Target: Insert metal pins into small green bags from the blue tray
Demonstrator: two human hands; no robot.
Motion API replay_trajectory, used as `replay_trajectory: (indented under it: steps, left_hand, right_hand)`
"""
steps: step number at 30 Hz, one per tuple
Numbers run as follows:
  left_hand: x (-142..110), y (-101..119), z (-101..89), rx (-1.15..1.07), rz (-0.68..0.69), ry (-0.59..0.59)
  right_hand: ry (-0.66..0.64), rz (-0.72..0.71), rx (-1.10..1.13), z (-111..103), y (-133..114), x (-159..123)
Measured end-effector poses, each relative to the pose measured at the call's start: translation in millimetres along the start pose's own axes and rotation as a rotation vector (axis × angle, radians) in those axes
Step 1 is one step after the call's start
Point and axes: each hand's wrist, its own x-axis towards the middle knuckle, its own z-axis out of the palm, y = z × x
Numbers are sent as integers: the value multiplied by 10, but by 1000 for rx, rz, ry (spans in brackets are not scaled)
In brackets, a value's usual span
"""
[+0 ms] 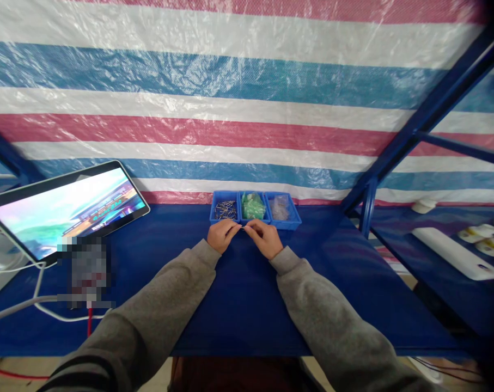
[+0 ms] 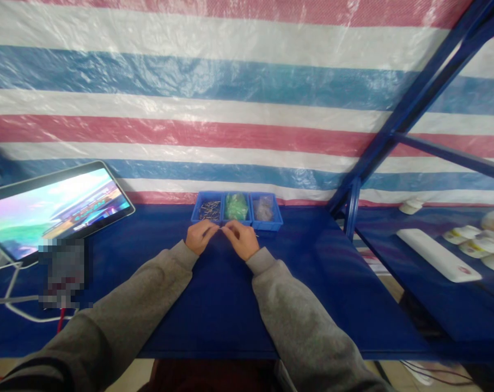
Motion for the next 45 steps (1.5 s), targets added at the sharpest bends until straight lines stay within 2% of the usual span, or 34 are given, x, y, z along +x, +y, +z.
replay_trajectory:
  steps: [5,12,16,23,28,30,34,40,45]
  left_hand:
    - [13,19,-38,44,-4,-14]
    - [22,42,-32,-117,14,17]
    - [13,22,-26,-119,13,47]
    - [-4,-31,-72,121,-18,319]
    - [3,-60,-96,257,-55,428]
    - [30,-68,-85,313,-120,406]
    - [85,-65,-43,350,-233,276]
    - [68,-40,-25,286,-139,178]
    - [44,-23,-32,232,-119,138]
  right_hand:
    - [-22,-31,-27,-1,-2,0]
    - [-26,-3,-47,-15,-18,20]
    - [9,15,-59,-10,3,23]
    - [67,8,-58,-20,20,28]
    - [85,30,-160,-53,79,41]
    - [72,60,-244,-68,120,53]
    - [-33,151,-445,-93,203,69]
    - [-209,305,-604,-120,269,49]
    - [-293,298,-622,-109,267,43]
